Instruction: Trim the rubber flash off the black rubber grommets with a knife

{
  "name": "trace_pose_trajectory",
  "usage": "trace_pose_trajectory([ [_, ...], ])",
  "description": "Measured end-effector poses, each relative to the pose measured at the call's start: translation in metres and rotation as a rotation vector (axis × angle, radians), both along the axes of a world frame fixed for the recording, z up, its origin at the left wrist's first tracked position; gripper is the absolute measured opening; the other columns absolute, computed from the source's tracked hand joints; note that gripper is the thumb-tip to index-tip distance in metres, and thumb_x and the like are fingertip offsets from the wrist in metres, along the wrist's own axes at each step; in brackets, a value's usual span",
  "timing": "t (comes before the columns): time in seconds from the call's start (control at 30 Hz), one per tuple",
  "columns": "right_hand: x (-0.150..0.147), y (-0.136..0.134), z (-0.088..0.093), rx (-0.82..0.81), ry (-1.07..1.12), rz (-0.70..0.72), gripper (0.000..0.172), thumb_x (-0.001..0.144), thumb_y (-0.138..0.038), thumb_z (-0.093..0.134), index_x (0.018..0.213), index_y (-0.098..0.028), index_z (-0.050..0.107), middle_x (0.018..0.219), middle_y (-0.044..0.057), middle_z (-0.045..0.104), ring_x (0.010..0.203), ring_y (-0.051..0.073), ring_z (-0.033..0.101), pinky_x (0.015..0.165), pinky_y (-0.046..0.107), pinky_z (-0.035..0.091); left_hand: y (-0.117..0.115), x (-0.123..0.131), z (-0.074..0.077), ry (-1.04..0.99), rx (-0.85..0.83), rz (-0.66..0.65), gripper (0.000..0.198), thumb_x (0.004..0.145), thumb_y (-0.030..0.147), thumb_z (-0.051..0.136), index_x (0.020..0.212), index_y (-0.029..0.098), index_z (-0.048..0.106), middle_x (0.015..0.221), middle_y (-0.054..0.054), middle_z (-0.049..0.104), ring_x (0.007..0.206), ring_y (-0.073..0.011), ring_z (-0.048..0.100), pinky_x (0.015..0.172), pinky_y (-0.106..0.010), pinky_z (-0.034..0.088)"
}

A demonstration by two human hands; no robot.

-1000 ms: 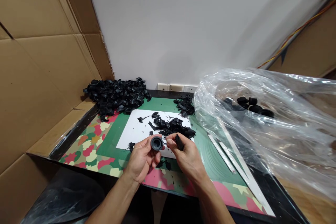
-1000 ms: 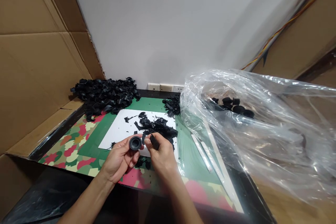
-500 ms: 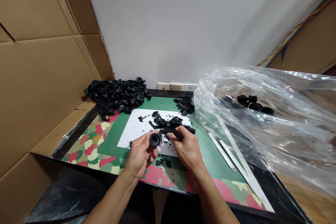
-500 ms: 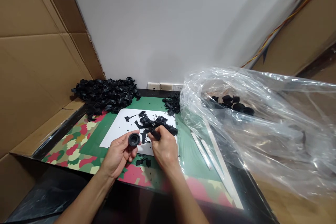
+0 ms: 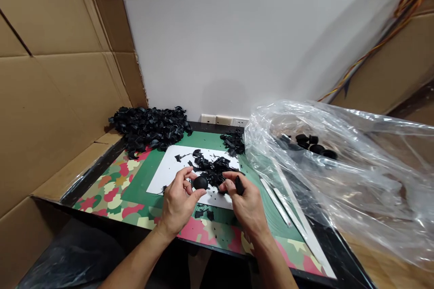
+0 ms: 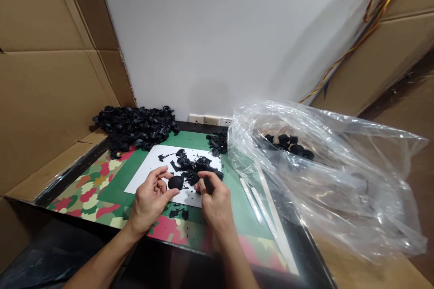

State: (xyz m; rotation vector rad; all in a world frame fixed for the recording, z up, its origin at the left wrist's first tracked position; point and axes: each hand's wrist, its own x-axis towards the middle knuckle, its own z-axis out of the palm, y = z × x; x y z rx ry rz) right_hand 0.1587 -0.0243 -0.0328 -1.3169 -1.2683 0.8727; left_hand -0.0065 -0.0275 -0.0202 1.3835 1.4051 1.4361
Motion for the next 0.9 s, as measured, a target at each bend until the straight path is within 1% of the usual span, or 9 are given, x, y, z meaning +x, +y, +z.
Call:
trace_pose_trajectory([
  [0.07,0.002,-0.002,0.001,-0.048,0.029,0.023,0.036,0.079,-0.048,0.054,0.090,-0.016,0.064,0.068,0.007,0.068,0.066,0.022,0.063,0.064,0.033,0.048,-0.004,0.001,0.002,0.034,0.024,-0.005,0.050,0.058,0.011,0.081,0.103,0.025,0.066,0.089,0.000,0.068,0.058,-0.0104,0.049,0.061,-0.022,0.044],
  [0.17,0.003,-0.007,0.003,-0.071,0.082,0.044,0.040,0.074,-0.053,0.060,0.086,-0.015,0.066,0.070,0.008,0.068,0.069,0.023,0.063,0.065,0.034,0.049,-0.009,0.004,0.004,0.035,0.068,-0.021,0.050,0.059,0.011,0.081,0.104,0.025,0.066,0.090,-0.002,0.069,0.059,-0.0113,0.049,0.065,-0.023,0.044],
  [0.33,-0.004,-0.016,0.005,-0.081,0.215,0.102,0.041,0.065,-0.051,0.074,0.085,-0.016,0.069,0.077,0.006,0.068,0.072,0.020,0.060,0.066,0.031,0.047,-0.015,0.011,0.004,0.208,0.210,-0.057,0.053,0.064,0.009,0.075,0.113,0.024,0.063,0.093,-0.003,0.071,0.065,-0.0143,0.054,0.071,-0.028,0.047],
  [0.4,-0.006,-0.019,0.003,-0.096,0.324,0.152,0.039,0.063,-0.048,0.078,0.083,-0.016,0.069,0.070,0.002,0.064,0.062,0.015,0.054,0.057,0.026,0.043,-0.018,0.014,0.004,0.288,0.284,-0.111,0.054,0.067,0.008,0.069,0.118,0.025,0.060,0.096,-0.003,0.071,0.072,-0.0165,0.057,0.070,-0.029,0.048],
  [0.47,-0.006,-0.020,0.000,-0.169,0.515,0.228,0.040,0.062,-0.048,0.080,0.082,-0.016,0.067,0.053,-0.005,0.051,0.045,0.007,0.040,0.044,0.020,0.032,-0.019,0.016,0.004,0.317,0.323,-0.158,0.057,0.070,0.008,0.066,0.123,0.026,0.057,0.103,-0.004,0.071,0.081,-0.0179,0.060,0.066,-0.028,0.048],
  [0.53,-0.004,-0.020,-0.003,-0.252,0.723,0.306,0.041,0.061,-0.049,0.081,0.080,-0.016,0.066,0.046,-0.010,0.038,0.037,0.002,0.022,0.037,0.017,0.020,-0.019,0.017,0.004,0.280,0.293,-0.175,0.059,0.068,0.009,0.068,0.124,0.025,0.055,0.111,-0.006,0.069,0.084,-0.0182,0.060,0.059,-0.025,0.047],
  [0.6,-0.001,-0.020,-0.006,-0.282,0.869,0.348,0.041,0.059,-0.048,0.083,0.076,-0.016,0.064,0.048,-0.010,0.041,0.036,0.000,0.014,0.035,0.016,0.016,-0.017,0.016,0.003,0.204,0.201,-0.178,0.059,0.066,0.011,0.069,0.122,0.023,0.056,0.114,-0.008,0.068,0.081,-0.0175,0.060,0.053,-0.023,0.045],
  [0.73,0.003,-0.017,-0.009,-0.293,0.999,0.346,0.038,0.058,-0.040,0.086,0.072,-0.015,0.062,0.065,-0.002,0.061,0.036,-0.003,0.015,0.034,0.014,0.015,-0.011,0.015,0.002,0.060,-0.013,-0.174,0.054,0.062,0.016,0.071,0.115,0.018,0.060,0.105,-0.009,0.068,0.074,-0.0159,0.059,0.048,-0.021,0.043],
  [0.9,0.006,-0.013,-0.007,-0.268,1.022,0.325,0.038,0.059,-0.039,0.086,0.071,-0.016,0.058,0.066,-0.002,0.063,0.035,-0.003,0.016,0.034,0.014,0.015,0.000,0.011,-0.003,-0.076,-0.106,-0.187,0.047,0.058,0.025,0.072,0.103,0.016,0.065,0.094,-0.008,0.069,0.065,-0.0139,0.058,0.049,-0.022,0.047],
])
